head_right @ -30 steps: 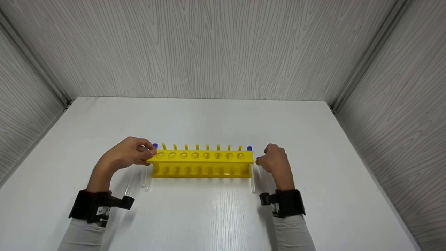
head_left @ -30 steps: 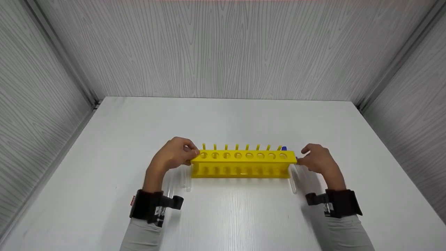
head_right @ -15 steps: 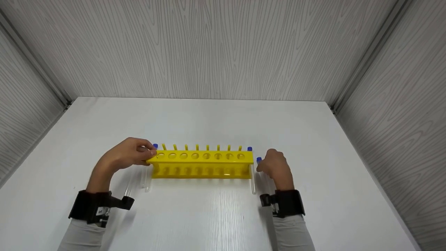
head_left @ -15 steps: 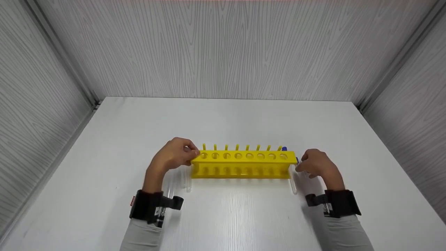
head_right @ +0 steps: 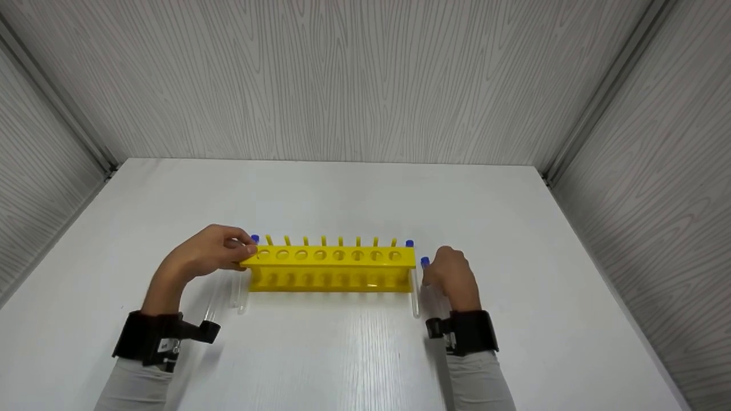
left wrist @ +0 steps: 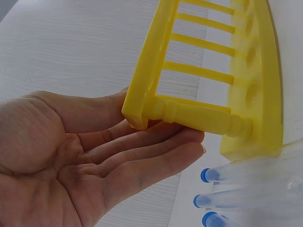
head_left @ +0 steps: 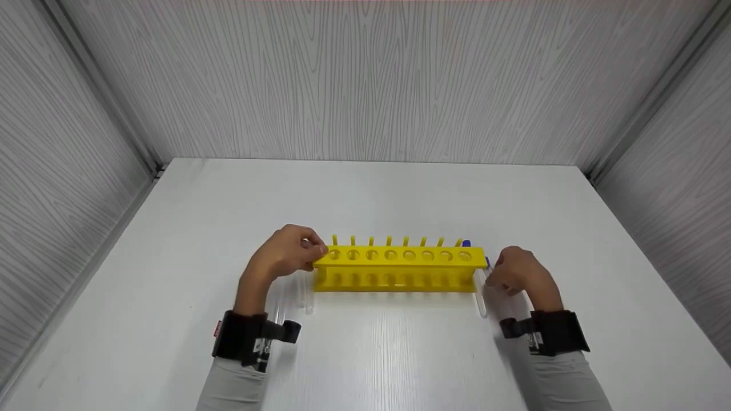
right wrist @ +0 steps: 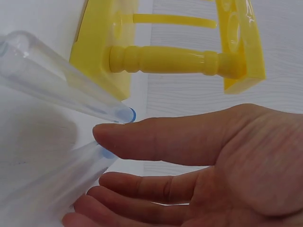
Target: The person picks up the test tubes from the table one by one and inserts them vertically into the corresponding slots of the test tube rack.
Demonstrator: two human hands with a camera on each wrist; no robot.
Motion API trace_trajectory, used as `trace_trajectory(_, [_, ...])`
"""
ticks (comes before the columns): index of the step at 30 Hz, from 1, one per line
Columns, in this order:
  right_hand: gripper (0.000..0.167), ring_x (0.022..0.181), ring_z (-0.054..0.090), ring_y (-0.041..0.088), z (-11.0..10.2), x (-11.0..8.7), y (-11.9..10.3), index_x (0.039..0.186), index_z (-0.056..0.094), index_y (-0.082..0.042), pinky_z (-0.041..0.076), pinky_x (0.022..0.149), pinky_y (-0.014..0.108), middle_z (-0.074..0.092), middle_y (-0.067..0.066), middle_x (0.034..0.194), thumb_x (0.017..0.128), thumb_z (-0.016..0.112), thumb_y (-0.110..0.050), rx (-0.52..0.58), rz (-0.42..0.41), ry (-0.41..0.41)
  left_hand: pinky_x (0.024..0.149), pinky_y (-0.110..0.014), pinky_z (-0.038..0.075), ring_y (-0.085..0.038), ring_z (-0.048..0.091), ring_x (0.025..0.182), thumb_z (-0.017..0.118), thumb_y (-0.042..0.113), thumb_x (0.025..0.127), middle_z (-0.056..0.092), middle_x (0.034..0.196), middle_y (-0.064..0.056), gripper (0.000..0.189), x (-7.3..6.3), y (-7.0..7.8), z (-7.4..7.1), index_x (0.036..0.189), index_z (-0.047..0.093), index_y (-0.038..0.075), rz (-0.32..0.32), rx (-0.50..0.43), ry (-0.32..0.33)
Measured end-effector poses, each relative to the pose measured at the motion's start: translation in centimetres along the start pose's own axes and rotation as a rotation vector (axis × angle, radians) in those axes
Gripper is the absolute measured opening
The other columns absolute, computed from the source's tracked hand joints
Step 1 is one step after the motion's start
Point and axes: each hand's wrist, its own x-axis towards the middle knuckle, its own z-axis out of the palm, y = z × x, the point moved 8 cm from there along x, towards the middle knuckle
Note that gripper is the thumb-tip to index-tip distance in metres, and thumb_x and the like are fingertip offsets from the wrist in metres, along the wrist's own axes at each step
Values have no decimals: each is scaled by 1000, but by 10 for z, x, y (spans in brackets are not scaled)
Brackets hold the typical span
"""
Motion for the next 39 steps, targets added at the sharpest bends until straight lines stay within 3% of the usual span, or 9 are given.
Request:
trace_trajectory(12, [42, 88, 64, 29, 3, 2, 1, 122, 54, 13, 63, 74, 36, 61, 24, 106, 87, 70, -5, 32, 24, 7, 89, -40, 59, -22, 73, 89, 63, 24, 101, 73, 114, -15, 28, 1, -2, -1, 119, 70, 4, 6, 17, 3])
trace_trajectory(20, [40, 84, 62, 28, 3, 2, 4, 121, 55, 12, 62, 73, 35, 60, 21, 102, 88, 69, -6, 26, 60, 7, 92, -42, 57, -24, 73, 92, 62, 25, 102, 72, 117, -15, 29, 1, -2, 0, 121, 69, 5, -14, -1, -9])
trace_trajectory(31, [38, 72, 64, 23, 1, 1, 3, 117, 58, 11, 59, 62, 28, 61, 18, 92, 86, 69, -9, -24, 47, 8, 94, -46, 57, -31, 74, 96, 61, 23, 102, 72, 114, -17, 28, 0, 0, -1, 119, 69, 2, 17, -29, -19])
trace_trajectory(39, [38, 75, 64, 24, 1, 2, 2, 118, 57, 11, 61, 66, 30, 61, 19, 93, 88, 69, -8, 18, 54, 25, 93, -46, 58, -30, 74, 96, 61, 23, 102, 72, 117, -17, 29, 0, 0, 0, 120, 69, 2, 15, -31, -20])
